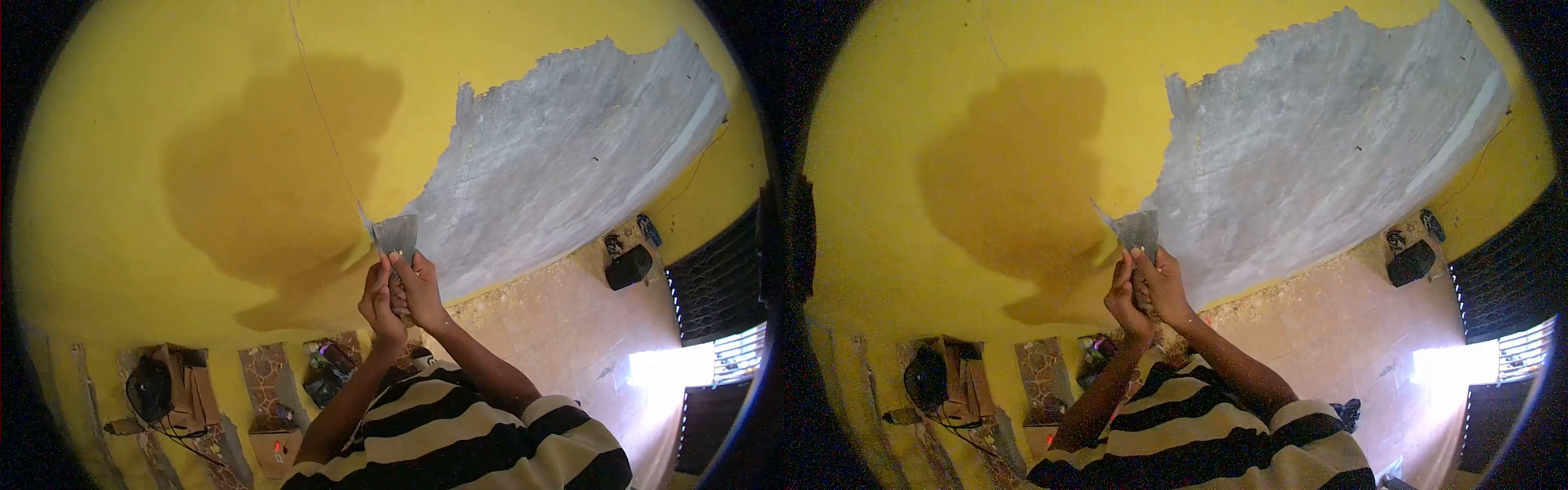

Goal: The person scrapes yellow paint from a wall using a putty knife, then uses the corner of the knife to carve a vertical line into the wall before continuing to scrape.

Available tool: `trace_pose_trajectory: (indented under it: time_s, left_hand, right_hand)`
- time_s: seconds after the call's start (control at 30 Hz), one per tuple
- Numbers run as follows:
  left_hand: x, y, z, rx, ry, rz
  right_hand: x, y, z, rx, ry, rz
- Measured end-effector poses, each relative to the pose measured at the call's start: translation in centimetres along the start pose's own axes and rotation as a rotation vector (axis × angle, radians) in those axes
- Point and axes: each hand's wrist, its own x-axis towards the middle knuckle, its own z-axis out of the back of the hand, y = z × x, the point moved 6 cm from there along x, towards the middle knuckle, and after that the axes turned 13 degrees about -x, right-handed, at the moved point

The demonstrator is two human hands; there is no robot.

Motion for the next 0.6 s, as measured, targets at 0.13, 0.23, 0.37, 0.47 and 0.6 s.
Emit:
trace_pose_trajectory:
  time_s: [0.13, 0.23, 0.37, 0.47, 0.6]
  left_hand:
    - [-1.2, 0.3, 0.2, -0.019, 0.017, -0.002]
    - [-0.2, 0.1, -0.2, -0.067, -0.017, 0.063]
    - [2.4, -1.0, -0.3, -0.072, -0.037, 0.062]
    - [1.4, -2.4, -1.0, -0.035, 0.019, 0.016]
    - [-1.1, 0.7, 0.8, -0.044, -0.062, 0.117]
  right_hand:
    - [-0.8, -1.2, 0.4, 0.072, -0.014, -0.061]
    - [0.1, -0.3, 0.0, 0.054, -0.005, -0.051]
    - [1.0, 4.0, -1.4, 0.065, -0.068, 0.088]
    - [0.3, 1.9, -0.7, 0.094, -0.036, -0.062]
    - [-0.8, -0.7, -0.2, 0.095, -0.043, -0.142]
